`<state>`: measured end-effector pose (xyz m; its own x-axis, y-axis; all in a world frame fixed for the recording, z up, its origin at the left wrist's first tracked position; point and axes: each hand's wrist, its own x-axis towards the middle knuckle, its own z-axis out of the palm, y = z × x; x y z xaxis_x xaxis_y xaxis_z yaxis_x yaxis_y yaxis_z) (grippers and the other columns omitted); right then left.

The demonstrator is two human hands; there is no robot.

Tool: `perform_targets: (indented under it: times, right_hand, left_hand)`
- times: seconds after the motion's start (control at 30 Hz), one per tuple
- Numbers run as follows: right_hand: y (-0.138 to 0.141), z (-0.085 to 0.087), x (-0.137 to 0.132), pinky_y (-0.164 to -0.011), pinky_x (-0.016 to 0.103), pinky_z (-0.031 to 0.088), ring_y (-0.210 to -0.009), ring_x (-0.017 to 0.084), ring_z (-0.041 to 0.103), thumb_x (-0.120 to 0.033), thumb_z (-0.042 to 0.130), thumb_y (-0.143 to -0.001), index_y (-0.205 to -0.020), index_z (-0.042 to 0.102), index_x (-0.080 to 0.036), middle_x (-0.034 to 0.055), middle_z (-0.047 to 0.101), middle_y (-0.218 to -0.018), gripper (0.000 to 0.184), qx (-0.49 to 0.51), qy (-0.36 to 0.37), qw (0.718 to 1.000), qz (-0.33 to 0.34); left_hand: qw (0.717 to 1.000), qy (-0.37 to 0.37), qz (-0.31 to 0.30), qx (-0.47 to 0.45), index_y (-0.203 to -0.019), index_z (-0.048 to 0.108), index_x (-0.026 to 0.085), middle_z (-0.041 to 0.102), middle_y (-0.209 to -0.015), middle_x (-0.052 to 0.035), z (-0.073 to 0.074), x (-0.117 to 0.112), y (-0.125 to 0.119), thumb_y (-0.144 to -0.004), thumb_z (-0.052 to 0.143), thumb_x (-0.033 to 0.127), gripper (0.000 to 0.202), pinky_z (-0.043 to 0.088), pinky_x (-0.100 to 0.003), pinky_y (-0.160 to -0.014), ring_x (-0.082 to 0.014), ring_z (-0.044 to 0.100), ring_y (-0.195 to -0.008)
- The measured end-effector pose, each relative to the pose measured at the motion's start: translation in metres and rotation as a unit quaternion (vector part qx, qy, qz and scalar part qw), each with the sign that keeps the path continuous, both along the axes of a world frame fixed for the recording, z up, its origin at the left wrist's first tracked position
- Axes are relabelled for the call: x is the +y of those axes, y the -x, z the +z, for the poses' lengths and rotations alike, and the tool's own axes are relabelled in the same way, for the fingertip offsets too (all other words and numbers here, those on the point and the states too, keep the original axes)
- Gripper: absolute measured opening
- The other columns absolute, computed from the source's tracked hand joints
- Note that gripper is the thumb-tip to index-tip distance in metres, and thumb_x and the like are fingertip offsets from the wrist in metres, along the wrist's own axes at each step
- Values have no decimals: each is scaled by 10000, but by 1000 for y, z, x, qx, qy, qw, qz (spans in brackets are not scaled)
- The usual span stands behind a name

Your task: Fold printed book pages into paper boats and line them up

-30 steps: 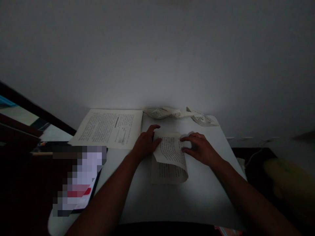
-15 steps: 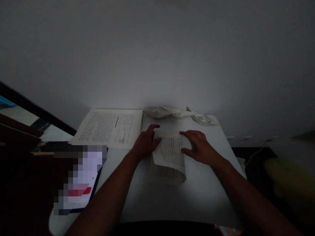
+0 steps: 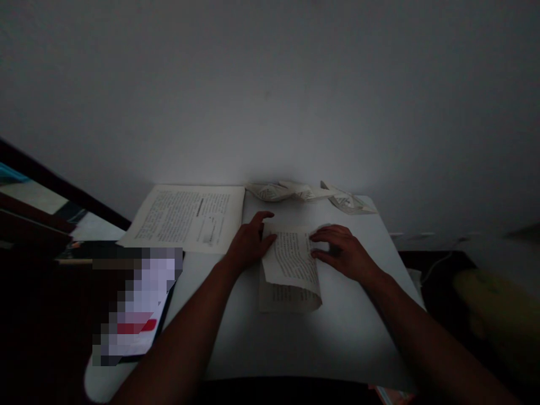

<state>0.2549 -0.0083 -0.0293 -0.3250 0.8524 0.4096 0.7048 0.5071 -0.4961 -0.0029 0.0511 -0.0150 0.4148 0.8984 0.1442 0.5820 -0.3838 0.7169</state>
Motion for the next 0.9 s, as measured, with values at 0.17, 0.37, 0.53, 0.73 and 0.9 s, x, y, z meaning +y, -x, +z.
perform_targets:
  times: [0.17, 0.37, 0.53, 0.73, 0.9]
  right_hand:
    - [1, -2, 0, -948, 447, 422, -999, 238, 635, -306, 719, -766, -989, 678, -247, 50, 720, -975, 234, 5, -7, 1000, -1]
    - [1, -2, 1, -930, 439, 434, -1005, 240, 634, -300, 705, -779, -970, 689, -248, 53, 724, -970, 199, 4, -11, 1000, 8]
    - [-2, -2, 2, -946, 464, 419, -1008, 241, 633, -318, 709, -774, -1000, 669, -251, 50, 720, -988, 239, -24, -2, 999, 29]
    - [-3, 0, 0, -962, 465, 405, -1038, 246, 620, -329, 709, -772, -1026, 656, -250, 58, 710, -1022, 271, -40, 4, 999, 23]
    - [-3, 2, 0, -960, 463, 404, -1049, 249, 618, -356, 715, -758, -1028, 659, -255, 51, 712, -1025, 294, -48, 6, 999, 25]
  left_hand:
    - [1000, 6, 3, -2, -1226, 471, 181, 469, -567, 65, 0, -1, 0, -784, 575, 252, 459, 341, -248, -543, -118, 450, -498]
    - [1000, -7, 3, 0, -1222, 477, 182, 437, -553, 78, -1, -1, 1, -784, 574, 256, 455, 352, -246, -548, -114, 443, -493]
    - [1000, -4, 5, 5, -1218, 477, 180, 442, -553, 78, 1, -2, 0, -777, 579, 241, 457, 359, -244, -548, -116, 444, -497]
    - [1000, -10, 5, 5, -1214, 485, 178, 420, -546, 83, 0, -1, 0, -776, 586, 242, 454, 350, -241, -543, -113, 431, -488]
    - [1000, -9, 3, -2, -1213, 483, 186, 440, -560, 78, -3, 0, 0, -777, 586, 241, 451, 354, -240, -542, -110, 437, -491]
